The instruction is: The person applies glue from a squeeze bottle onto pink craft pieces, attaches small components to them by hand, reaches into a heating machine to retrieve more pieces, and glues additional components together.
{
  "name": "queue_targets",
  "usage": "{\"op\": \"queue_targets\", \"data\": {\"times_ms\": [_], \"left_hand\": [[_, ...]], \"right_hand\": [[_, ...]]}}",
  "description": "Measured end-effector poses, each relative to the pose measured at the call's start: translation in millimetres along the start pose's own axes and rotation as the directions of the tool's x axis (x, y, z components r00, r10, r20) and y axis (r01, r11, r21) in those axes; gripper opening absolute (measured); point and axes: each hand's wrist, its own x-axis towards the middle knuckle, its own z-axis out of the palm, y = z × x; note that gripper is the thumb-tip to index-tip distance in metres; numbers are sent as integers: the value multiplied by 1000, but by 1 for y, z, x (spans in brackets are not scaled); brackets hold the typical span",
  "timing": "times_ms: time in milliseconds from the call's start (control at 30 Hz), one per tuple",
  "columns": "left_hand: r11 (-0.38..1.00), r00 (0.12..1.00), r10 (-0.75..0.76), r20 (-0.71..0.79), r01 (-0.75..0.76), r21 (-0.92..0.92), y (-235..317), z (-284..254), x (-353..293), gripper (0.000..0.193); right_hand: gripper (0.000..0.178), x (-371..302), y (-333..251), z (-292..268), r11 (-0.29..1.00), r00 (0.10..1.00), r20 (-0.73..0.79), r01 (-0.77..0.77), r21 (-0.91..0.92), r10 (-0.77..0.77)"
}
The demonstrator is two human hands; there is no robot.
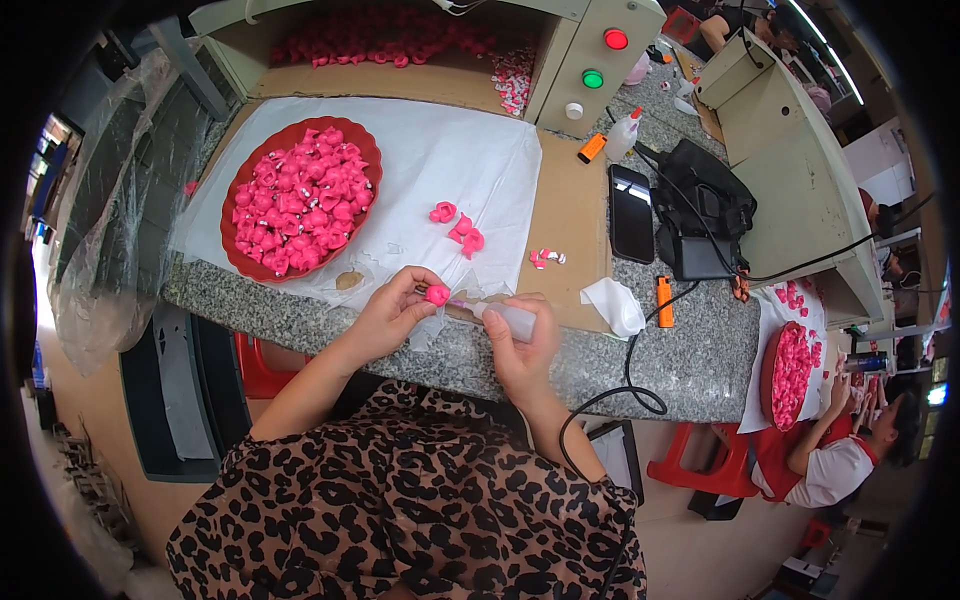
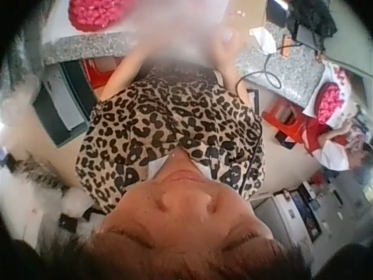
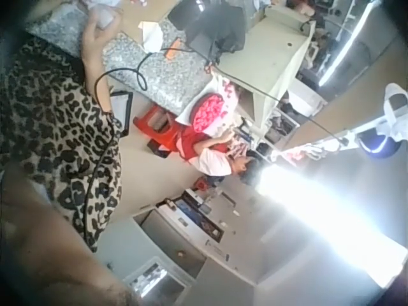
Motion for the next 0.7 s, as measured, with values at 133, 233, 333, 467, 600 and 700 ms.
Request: {"op": "queue_targets", "data": {"times_ms": [133, 233, 333, 467, 600, 700], "left_hand": [[1000, 1000, -2, -8, 2, -3, -1, 0, -1, 20], [1000, 1000, -9, -15, 9, 10, -4, 1, -1, 21], [999, 1000, 17, -26, -17, 30, -7, 1, -1, 21], [999, 999, 19, -43, -18, 29, -6, 3, -1, 21], [998, 997, 43, -64, -39, 57, -7, 3, -1, 23], [999, 995, 24, -96, -21, 31, -3, 4, -1, 24]], "right_hand": [[18, -1, -7, 4, 1000, 1000, 6, -13, 26, 13], [16, -3, -7, 6, 998, 999, -16, -32, 53, 33], [17, -4, -6, 8, 997, 999, -35, -25, 67, 28], [17, -5, -8, 9, 991, 996, -59, -65, 115, 72], [16, -6, -10, 11, 982, 984, -84, -143, 126, 155], [15, -4, -12, 6, 920, 955, -58, -262, 292, 290]]}}
